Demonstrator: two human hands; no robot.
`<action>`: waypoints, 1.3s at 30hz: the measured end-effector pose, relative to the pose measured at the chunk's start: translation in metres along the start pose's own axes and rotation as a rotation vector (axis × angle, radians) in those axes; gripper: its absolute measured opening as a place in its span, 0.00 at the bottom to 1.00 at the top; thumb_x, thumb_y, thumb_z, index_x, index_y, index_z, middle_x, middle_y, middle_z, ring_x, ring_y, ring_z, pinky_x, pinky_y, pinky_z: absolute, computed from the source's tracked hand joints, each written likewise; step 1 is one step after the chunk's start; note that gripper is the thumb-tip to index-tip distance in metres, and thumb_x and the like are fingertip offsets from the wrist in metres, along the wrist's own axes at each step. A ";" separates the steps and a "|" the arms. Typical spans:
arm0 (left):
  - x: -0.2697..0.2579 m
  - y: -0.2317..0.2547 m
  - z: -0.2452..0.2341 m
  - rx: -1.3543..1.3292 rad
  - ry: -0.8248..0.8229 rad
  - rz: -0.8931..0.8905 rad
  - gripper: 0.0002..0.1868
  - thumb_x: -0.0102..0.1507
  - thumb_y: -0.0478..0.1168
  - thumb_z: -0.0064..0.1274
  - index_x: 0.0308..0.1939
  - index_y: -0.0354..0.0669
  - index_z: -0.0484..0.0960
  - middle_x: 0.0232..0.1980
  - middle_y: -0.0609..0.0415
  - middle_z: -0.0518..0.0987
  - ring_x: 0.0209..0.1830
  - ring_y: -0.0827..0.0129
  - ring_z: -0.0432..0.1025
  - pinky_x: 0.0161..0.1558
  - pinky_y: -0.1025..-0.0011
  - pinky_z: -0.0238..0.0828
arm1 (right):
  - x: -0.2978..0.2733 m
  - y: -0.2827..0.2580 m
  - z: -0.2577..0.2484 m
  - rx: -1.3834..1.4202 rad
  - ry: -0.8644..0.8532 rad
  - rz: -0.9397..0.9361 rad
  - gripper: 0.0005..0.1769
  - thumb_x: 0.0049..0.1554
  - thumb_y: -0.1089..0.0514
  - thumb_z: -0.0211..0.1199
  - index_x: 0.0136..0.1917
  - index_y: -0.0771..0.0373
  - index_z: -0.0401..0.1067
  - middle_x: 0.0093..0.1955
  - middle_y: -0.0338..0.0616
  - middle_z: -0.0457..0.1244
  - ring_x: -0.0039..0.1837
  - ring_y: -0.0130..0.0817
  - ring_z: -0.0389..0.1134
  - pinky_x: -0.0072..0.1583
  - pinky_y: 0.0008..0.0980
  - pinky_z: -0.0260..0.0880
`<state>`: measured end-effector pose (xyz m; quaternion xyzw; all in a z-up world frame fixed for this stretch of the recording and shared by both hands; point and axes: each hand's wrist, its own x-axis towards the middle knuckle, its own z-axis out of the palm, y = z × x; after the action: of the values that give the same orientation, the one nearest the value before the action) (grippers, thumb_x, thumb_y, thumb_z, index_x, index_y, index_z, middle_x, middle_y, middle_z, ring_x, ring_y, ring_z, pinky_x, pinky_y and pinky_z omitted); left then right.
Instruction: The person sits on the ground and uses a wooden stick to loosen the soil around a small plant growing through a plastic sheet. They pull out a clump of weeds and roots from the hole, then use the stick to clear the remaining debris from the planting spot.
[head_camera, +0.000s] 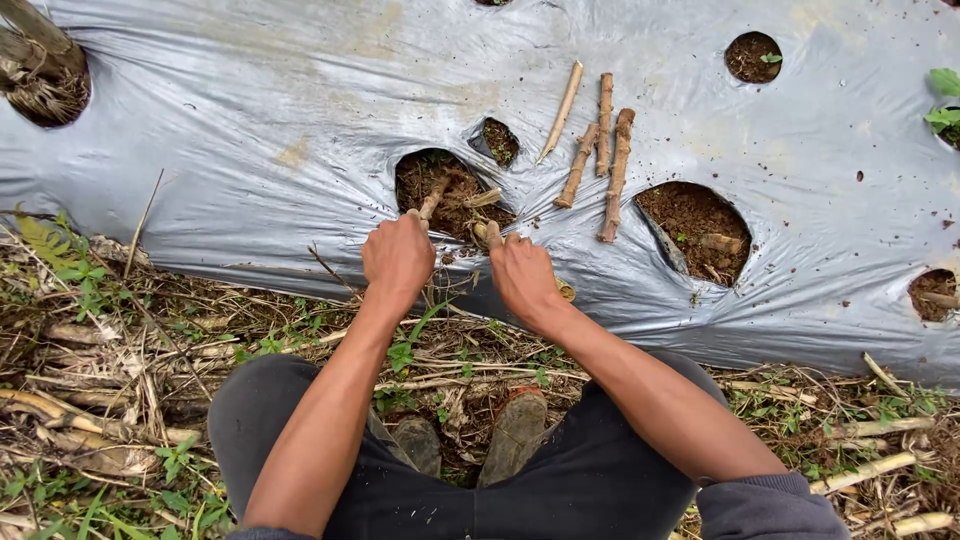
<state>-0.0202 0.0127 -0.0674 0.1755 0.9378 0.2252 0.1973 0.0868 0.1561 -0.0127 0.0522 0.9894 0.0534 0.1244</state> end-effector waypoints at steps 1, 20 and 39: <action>-0.011 0.007 -0.016 0.001 0.009 0.010 0.19 0.68 0.42 0.43 0.40 0.30 0.86 0.33 0.31 0.83 0.39 0.33 0.81 0.41 0.42 0.77 | 0.000 0.002 0.005 -0.003 0.011 0.007 0.25 0.60 0.66 0.49 0.70 0.66 0.69 0.43 0.58 0.70 0.43 0.48 0.75 0.41 0.46 0.78; -0.069 0.041 -0.083 0.081 -0.109 0.033 0.18 0.65 0.39 0.41 0.41 0.32 0.87 0.34 0.32 0.83 0.41 0.36 0.81 0.44 0.43 0.78 | 0.010 0.028 0.021 0.248 0.032 0.080 0.17 0.57 0.62 0.49 0.51 0.67 0.78 0.36 0.59 0.69 0.41 0.61 0.75 0.41 0.56 0.76; -0.070 0.026 -0.046 0.001 -0.019 0.051 0.16 0.67 0.34 0.42 0.43 0.28 0.86 0.34 0.32 0.83 0.38 0.36 0.81 0.39 0.44 0.79 | -0.008 0.015 -0.005 0.334 -0.057 0.210 0.19 0.59 0.55 0.47 0.47 0.68 0.76 0.38 0.65 0.70 0.48 0.67 0.74 0.51 0.61 0.74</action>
<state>0.0254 -0.0109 0.0039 0.2017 0.9312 0.2281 0.2003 0.0948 0.1694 -0.0044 0.1766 0.9697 -0.1003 0.1357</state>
